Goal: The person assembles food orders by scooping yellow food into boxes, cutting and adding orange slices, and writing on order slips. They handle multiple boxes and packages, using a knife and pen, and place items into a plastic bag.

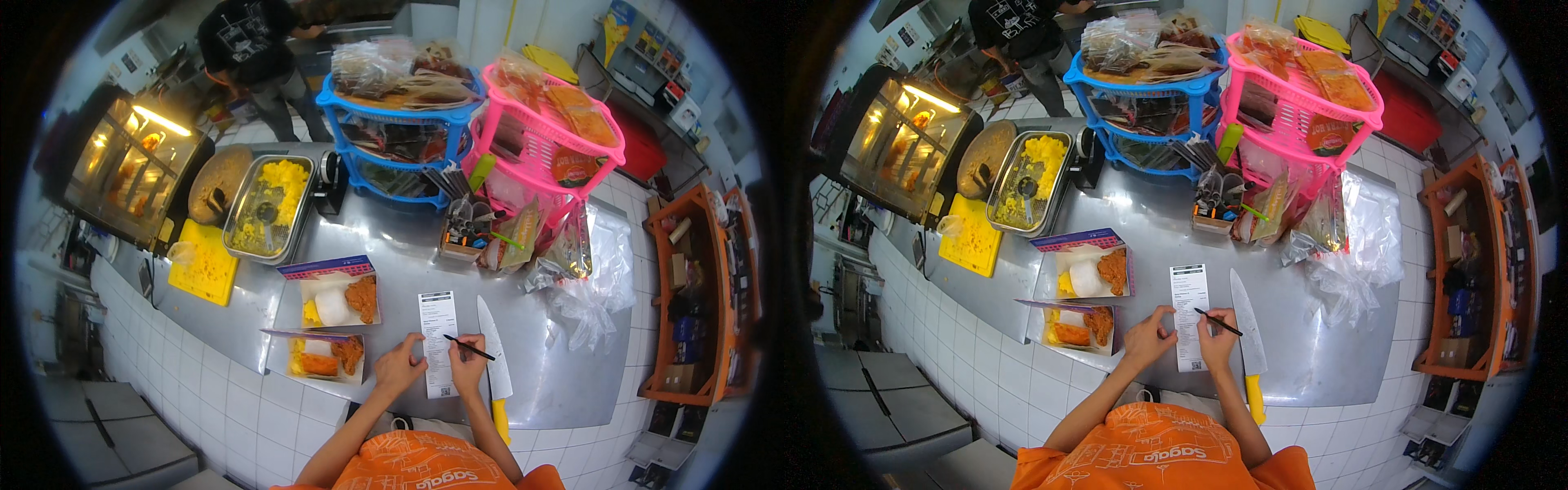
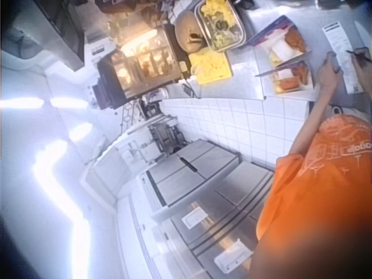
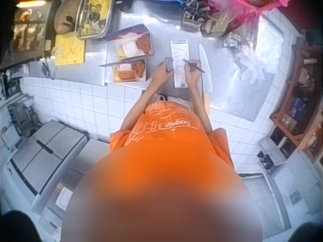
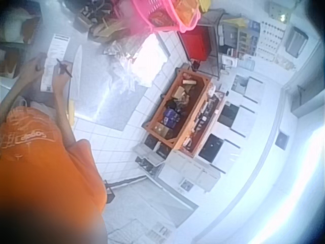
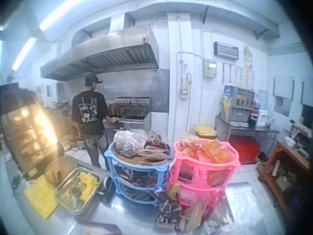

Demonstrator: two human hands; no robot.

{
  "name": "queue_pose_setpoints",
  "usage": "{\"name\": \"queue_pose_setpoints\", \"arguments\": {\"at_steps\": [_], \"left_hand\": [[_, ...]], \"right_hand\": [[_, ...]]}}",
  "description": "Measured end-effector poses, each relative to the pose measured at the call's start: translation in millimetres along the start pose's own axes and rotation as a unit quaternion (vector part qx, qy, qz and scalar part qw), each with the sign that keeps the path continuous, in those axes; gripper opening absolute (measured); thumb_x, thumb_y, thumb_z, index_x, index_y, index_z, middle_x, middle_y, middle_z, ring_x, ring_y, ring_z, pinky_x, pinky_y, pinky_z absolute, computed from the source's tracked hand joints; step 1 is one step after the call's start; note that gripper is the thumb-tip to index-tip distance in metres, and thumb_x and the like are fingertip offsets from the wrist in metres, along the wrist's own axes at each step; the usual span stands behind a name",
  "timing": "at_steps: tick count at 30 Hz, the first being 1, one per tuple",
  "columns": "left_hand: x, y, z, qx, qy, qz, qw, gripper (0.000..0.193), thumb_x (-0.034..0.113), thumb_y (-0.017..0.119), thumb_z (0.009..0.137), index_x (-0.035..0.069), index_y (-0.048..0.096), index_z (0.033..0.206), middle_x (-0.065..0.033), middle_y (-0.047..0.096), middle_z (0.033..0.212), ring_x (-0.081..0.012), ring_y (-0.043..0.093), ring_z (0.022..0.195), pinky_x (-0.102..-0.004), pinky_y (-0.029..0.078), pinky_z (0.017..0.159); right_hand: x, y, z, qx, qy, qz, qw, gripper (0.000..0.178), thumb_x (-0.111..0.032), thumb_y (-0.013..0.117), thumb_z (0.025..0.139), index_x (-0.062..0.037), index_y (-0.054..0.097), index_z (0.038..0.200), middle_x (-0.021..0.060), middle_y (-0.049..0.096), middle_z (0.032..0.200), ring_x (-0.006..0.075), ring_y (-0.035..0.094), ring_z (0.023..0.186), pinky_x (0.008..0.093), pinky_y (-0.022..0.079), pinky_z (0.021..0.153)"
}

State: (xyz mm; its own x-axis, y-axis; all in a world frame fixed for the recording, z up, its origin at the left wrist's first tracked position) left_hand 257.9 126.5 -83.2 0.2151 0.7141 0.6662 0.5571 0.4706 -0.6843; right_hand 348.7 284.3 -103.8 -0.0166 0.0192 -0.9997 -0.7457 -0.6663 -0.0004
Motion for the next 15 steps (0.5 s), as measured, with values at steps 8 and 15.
{"name": "queue_pose_setpoints", "arguments": {"at_steps": [8,15], "left_hand": [[-2.4,1.8,2.7,-0.013,-0.017,-0.003,1.0,0.046,0.029,0.072,0.075,0.029,0.052,0.117,0.0022,0.059,0.068,-0.021,0.064,0.063,-0.0393,0.049,0.059],[-1.8,0.9,3.5,-0.006,-0.008,0.003,1.0,0.047,0.029,0.072,0.075,0.027,0.053,0.118,0.0022,0.061,0.065,-0.019,0.064,0.06,-0.0373,0.049,0.057]], "right_hand": [[-3.0,2.8,3.2,0.015,0.022,-0.001,1.0,0.017,0.002,0.07,0.083,-0.0014,0.056,0.092,0.0074,0.062,0.092,0.0122,0.062,0.083,0.0252,0.052,0.073],[0.3,3.1,6.1,0.01,0.033,-0.008,0.999,0.017,0.001,0.071,0.083,-0.0025,0.057,0.092,0.006,0.062,0.09,0.0093,0.059,0.078,0.0229,0.049,0.069]]}}
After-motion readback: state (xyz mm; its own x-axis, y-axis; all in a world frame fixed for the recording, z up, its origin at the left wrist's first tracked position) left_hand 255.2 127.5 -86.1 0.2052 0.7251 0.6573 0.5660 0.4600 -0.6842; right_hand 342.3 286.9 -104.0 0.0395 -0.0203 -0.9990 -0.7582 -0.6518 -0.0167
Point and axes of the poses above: each hand's wrist, its own z-axis towards the middle knuckle, its own y-axis out of the palm, x = y × z, the point moved 8 cm from there along z, towards the middle knuckle
